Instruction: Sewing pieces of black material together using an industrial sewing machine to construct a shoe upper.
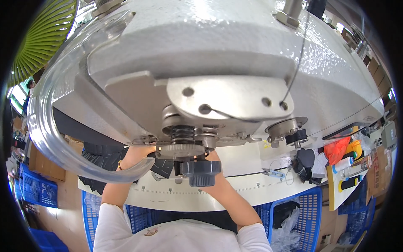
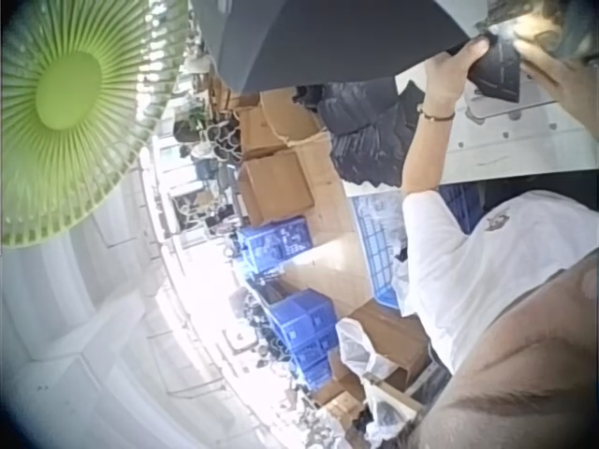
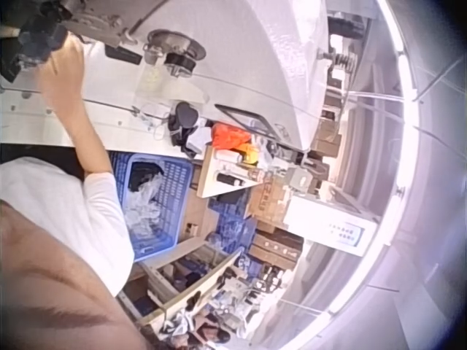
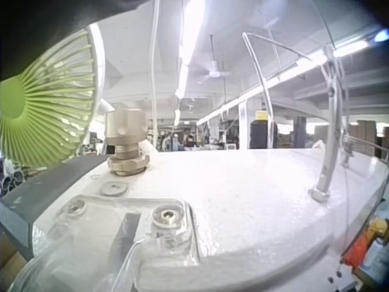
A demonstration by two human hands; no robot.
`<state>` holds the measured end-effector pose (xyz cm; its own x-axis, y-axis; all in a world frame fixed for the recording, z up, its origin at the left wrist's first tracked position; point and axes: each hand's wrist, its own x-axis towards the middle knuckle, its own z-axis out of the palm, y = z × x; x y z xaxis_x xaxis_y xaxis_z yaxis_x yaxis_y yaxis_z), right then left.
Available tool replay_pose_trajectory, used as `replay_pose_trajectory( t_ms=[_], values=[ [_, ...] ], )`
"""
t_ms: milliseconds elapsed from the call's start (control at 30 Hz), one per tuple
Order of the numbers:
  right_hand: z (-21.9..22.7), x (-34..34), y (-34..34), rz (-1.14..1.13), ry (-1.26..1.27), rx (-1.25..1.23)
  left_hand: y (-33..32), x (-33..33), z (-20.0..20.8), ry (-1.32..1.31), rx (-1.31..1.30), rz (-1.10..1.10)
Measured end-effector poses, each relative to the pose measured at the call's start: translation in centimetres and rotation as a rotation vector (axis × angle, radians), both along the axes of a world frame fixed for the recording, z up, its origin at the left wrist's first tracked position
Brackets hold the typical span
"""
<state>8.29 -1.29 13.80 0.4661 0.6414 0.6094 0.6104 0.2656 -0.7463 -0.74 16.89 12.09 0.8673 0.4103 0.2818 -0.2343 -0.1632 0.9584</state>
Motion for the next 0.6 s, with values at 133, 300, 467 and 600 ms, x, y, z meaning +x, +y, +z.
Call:
replay_pose_trajectory(
  t_ms=[133,300,467,600],
  values=[
    [-2.7,-0.4,-0.4,-0.079,-0.248,-0.012,-1.3,-0.8,0.0,0.111,-0.127,0.117],
    [-3.4,-1.1,-0.4,-0.125,-0.119,-0.049,-2.4,-0.7,0.4,-0.050,-0.123,0.106],
    [-3.1,-1.1,-0.9,-0.299,-0.679,0.077,-3.3,-0.4,0.4,-0.178,-0.092,0.186],
    [-3.3,-1.4,-1.2,-0.282,-0.688,0.077,-3.2,-0.4,0.1,-0.192,-0.043,0.178]
  ],
)
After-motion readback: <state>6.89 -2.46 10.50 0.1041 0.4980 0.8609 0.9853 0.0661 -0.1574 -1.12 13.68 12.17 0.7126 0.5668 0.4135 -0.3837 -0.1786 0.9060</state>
